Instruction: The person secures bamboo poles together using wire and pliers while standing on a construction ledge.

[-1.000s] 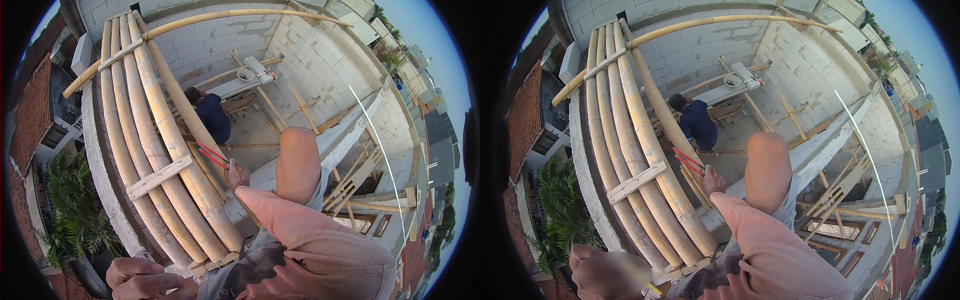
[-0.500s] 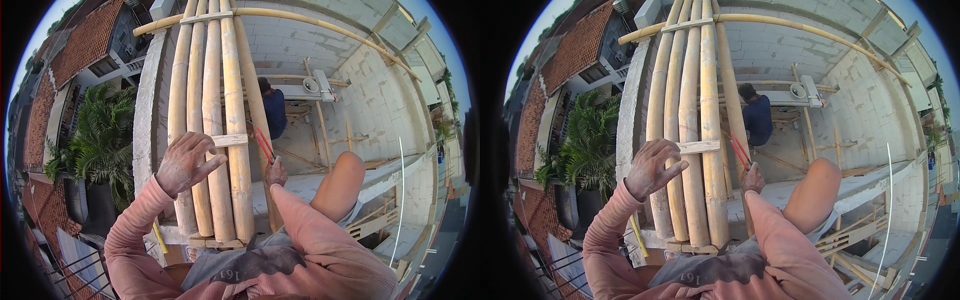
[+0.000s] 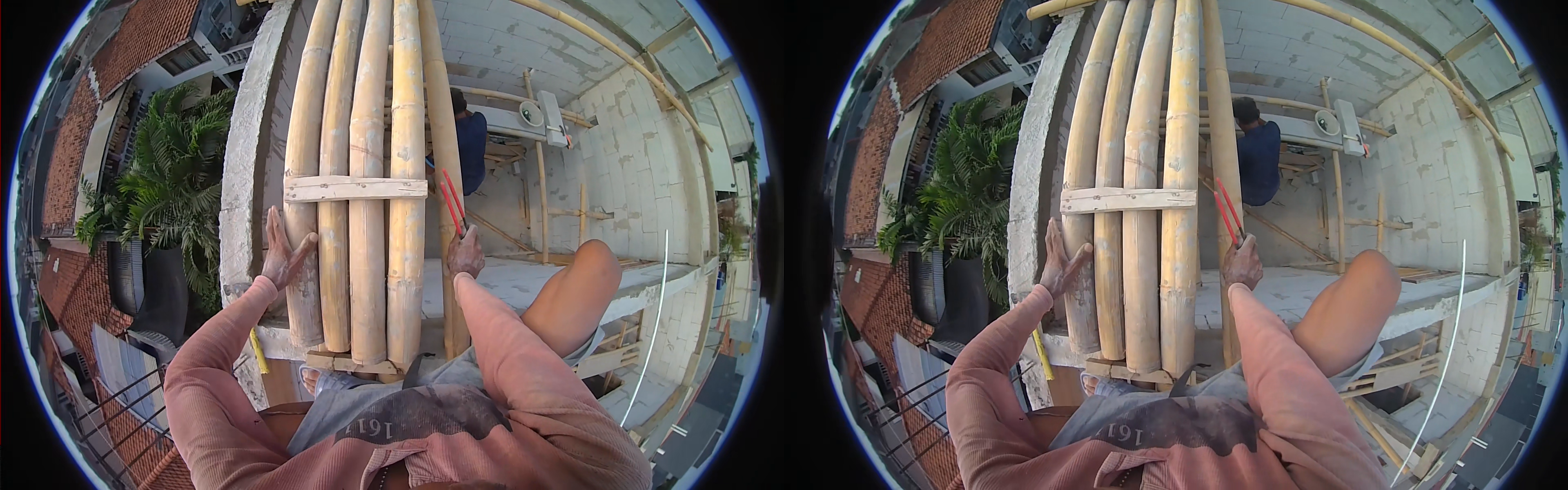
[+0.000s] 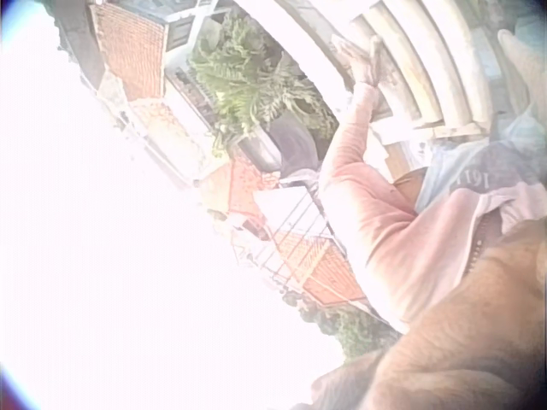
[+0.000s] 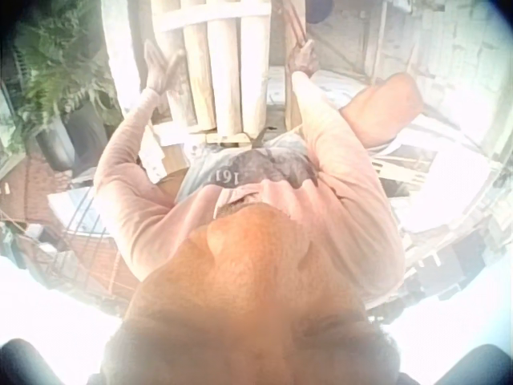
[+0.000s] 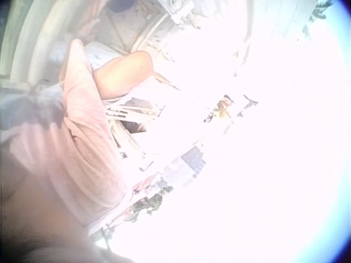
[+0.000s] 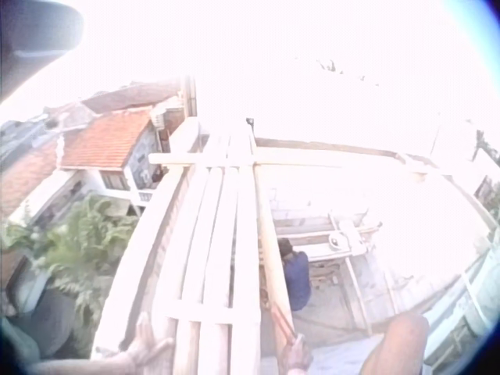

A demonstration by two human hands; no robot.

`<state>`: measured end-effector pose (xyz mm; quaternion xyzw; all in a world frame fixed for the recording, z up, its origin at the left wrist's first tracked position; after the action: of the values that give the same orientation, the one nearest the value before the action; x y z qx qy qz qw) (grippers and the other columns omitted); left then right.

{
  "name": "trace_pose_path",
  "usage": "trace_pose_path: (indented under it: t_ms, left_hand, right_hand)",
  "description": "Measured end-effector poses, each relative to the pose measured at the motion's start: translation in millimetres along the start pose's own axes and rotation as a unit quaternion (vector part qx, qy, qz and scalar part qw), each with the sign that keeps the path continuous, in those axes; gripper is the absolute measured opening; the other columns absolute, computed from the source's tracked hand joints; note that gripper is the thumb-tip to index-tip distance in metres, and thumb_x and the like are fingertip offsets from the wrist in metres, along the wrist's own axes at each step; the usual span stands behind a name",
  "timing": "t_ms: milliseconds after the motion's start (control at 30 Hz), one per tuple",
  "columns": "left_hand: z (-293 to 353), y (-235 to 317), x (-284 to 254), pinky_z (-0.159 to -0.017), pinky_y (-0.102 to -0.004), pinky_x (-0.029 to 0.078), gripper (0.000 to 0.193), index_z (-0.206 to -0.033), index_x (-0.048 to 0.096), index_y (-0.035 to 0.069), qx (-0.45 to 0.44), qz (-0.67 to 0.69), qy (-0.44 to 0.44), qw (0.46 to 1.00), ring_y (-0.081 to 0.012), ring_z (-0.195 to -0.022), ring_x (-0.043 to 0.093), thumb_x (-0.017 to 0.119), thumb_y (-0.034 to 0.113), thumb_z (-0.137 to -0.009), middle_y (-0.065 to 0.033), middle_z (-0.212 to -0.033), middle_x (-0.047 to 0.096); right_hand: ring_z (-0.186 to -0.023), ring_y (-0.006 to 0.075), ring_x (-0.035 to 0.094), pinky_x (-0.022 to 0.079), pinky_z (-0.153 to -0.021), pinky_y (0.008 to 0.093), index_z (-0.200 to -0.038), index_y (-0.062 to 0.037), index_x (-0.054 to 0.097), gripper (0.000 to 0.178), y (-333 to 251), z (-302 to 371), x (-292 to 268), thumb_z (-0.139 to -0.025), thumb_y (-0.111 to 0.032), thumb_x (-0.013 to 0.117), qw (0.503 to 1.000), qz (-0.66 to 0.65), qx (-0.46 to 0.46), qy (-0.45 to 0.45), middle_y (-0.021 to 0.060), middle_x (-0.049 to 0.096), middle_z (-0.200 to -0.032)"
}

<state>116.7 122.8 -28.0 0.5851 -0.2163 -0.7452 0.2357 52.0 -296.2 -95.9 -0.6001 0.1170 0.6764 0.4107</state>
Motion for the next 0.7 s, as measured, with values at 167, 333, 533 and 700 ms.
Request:
trace_pose_path:
  t_ms: [167, 333, 533, 700]
  left_hand:
    - [-1.2, -16.8, 11.3, -0.115, -0.0427, 0.04, 0.098, -0.152, 0.028, 0.002, -0.16, 0.25, -0.197, 0.934, -0.0255, -0.131, 0.052, 0.066, 0.066, -0.088, -0.0166, -0.143, 0.052]
    - [-1.4, -17.5, 15.8, -0.109, -0.043, 0.046, 0.096, -0.155, 0.026, 0.007, -0.193, 0.384, -0.251, 0.867, -0.0257, -0.132, 0.052, 0.071, 0.059, -0.088, -0.0158, -0.145, 0.049]
    - [-8.4, -32.9, 22.3, -0.112, -0.0438, 0.042, 0.1, -0.155, 0.024, 0.006, -0.17, 0.381, -0.275, 0.866, -0.0268, -0.134, 0.048, 0.072, 0.058, -0.086, -0.0163, -0.148, 0.045]
    - [-16.8, -38.2, 24.6, -0.112, -0.0418, 0.04, 0.098, -0.153, 0.029, 0.004, -0.135, 0.347, -0.282, 0.884, -0.0255, -0.133, 0.049, 0.072, 0.06, -0.085, -0.0155, -0.145, 0.049]
  right_hand:
    - [-0.105, 0.0431, 0.066, 0.051, -0.085, 0.0563, -0.122, -0.014, 0.05, 0.03, -1.0, 0.1, -2.8, -0.098, -0.031, 0.057, 1.0, 0.017, 0.006, -0.009, 0.0177, 0.067, -0.116]
    - [-0.103, 0.0431, 0.066, 0.051, -0.085, 0.0563, -0.121, -0.014, 0.049, 0.03, -0.8, -1.4, -1.6, -0.097, -0.031, 0.057, 1.0, 0.013, -0.003, 0.002, 0.0172, 0.067, -0.115]
    - [-0.103, 0.0433, 0.067, 0.051, -0.085, 0.0564, -0.121, -0.0142, 0.05, 0.029, 2.1, 0.1, 0.0, -0.099, -0.033, 0.054, 1.0, 0.021, 0.002, 0.01, 0.0175, 0.067, -0.115]
    - [-0.104, 0.045, 0.066, 0.051, -0.085, 0.0579, -0.123, -0.0145, 0.05, 0.032, -2.0, 0.0, -6.6, -0.102, -0.039, 0.049, 1.0, 0.006, 0.02, -0.012, 0.0179, 0.067, -0.116]
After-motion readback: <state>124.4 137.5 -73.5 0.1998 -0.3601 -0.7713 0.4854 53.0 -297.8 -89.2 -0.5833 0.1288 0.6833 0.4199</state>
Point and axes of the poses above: each hand's wrist, its own z-axis away from the middle knuckle, its own x-axis out of the palm, y = z × x, the point moved 5 cm from there along -z, towards the middle knuckle
